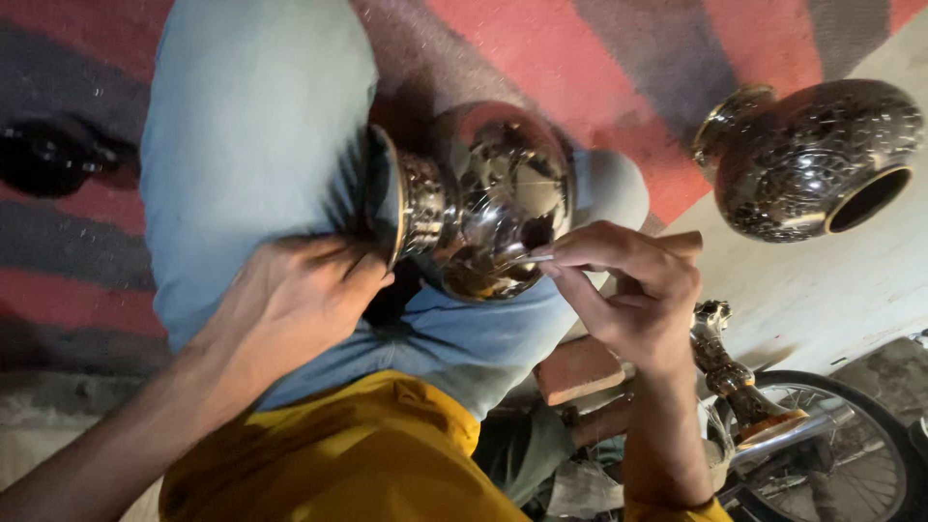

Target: The person sits on a mat and holds a polished metal vase on their lap. They use a small pointed tool to engrave fine lines into the vase's surface, creating a geometric pattern. The person rotates the vase slightly to continue the pattern.

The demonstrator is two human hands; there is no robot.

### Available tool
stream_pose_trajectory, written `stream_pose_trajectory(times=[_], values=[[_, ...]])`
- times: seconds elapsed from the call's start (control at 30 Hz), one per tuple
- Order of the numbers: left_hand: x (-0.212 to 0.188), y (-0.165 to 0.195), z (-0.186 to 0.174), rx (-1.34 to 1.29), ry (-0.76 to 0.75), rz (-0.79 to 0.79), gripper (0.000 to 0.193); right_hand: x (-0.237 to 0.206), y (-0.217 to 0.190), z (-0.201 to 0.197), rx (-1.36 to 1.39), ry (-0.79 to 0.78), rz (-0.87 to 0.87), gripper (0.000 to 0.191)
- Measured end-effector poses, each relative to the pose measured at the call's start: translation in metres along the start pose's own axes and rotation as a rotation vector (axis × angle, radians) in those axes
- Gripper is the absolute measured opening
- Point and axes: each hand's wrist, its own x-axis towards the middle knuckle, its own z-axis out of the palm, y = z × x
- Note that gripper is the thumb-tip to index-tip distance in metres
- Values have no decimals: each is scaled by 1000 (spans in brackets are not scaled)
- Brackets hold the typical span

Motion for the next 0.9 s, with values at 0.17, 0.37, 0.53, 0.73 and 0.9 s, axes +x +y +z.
stream_pose_trajectory(times=[0.17, 0.37, 0.53, 0.73, 0.9], values=[[9, 1, 2, -109, -67, -121, 23, -22, 5, -4, 261, 232, 51, 14], [25, 7, -10, -247, -186, -322, 24, -34, 3, -5, 260, 365, 96, 16], [41, 2, -22, -339, -344, -526, 24, -33, 3, 14, 222, 448, 145, 19], [21, 9, -17, -115, -144, -259, 29, -28, -6, 45, 80, 505, 184, 18], [5, -7, -1, -21, 35, 6, 37, -19, -20, 55, 85, 551, 270, 16]])
